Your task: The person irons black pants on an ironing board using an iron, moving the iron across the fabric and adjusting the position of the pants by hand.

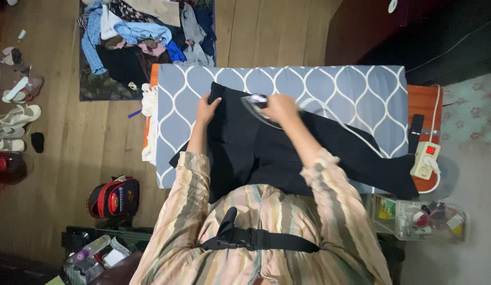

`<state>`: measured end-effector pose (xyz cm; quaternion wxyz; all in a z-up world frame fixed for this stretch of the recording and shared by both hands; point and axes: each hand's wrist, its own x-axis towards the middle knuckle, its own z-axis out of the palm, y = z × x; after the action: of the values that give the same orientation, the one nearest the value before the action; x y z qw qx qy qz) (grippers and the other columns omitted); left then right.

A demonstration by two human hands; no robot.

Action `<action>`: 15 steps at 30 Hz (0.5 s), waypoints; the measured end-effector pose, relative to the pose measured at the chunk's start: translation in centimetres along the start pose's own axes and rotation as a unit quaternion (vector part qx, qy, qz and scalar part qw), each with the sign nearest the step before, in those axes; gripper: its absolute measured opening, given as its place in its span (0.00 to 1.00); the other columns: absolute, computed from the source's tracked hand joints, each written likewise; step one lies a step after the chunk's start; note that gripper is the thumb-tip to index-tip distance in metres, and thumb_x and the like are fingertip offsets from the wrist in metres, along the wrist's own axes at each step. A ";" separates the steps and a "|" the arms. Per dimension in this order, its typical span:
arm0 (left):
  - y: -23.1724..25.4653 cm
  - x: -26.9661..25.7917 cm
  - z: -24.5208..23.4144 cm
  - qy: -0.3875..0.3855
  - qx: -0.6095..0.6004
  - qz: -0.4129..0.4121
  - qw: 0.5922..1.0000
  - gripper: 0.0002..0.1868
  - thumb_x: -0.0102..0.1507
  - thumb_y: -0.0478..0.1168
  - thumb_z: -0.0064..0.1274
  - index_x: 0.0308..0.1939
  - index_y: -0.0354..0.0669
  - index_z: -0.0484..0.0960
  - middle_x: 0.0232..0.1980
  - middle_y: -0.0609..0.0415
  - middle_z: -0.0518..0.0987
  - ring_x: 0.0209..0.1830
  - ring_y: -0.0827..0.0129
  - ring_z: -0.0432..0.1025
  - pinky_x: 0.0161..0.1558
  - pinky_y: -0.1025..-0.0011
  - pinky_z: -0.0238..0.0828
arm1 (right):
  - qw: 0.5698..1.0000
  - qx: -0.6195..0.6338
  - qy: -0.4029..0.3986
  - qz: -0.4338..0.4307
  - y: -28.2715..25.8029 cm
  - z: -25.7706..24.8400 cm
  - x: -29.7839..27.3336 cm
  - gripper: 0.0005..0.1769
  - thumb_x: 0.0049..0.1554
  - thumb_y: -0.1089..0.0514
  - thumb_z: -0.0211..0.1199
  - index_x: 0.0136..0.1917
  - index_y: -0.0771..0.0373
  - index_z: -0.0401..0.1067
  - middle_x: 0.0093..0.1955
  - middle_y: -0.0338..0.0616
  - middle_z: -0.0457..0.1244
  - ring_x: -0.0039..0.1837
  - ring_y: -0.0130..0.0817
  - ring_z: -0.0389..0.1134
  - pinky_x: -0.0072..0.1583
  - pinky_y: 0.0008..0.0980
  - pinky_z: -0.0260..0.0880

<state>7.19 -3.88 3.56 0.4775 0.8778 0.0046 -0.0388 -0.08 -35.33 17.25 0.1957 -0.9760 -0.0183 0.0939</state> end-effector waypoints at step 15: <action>-1.4 -1.0 0.4 0.025 -0.250 -0.061 0.966 0.10 0.67 0.39 0.58 0.42 0.32 0.83 0.36 0.59 0.80 0.35 0.78 0.70 0.39 0.76 0.68 | 0.999 0.000 0.051 0.006 -3.5 5.3 4.2 0.22 0.45 0.41 0.76 0.41 0.61 0.81 0.39 0.56 0.71 0.44 0.55 0.73 0.46 0.48 0.73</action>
<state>6.13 -3.46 2.26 0.6785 0.7290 0.0800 -0.0432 3.00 -29.81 13.10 0.1956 -0.9796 -0.0029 0.0456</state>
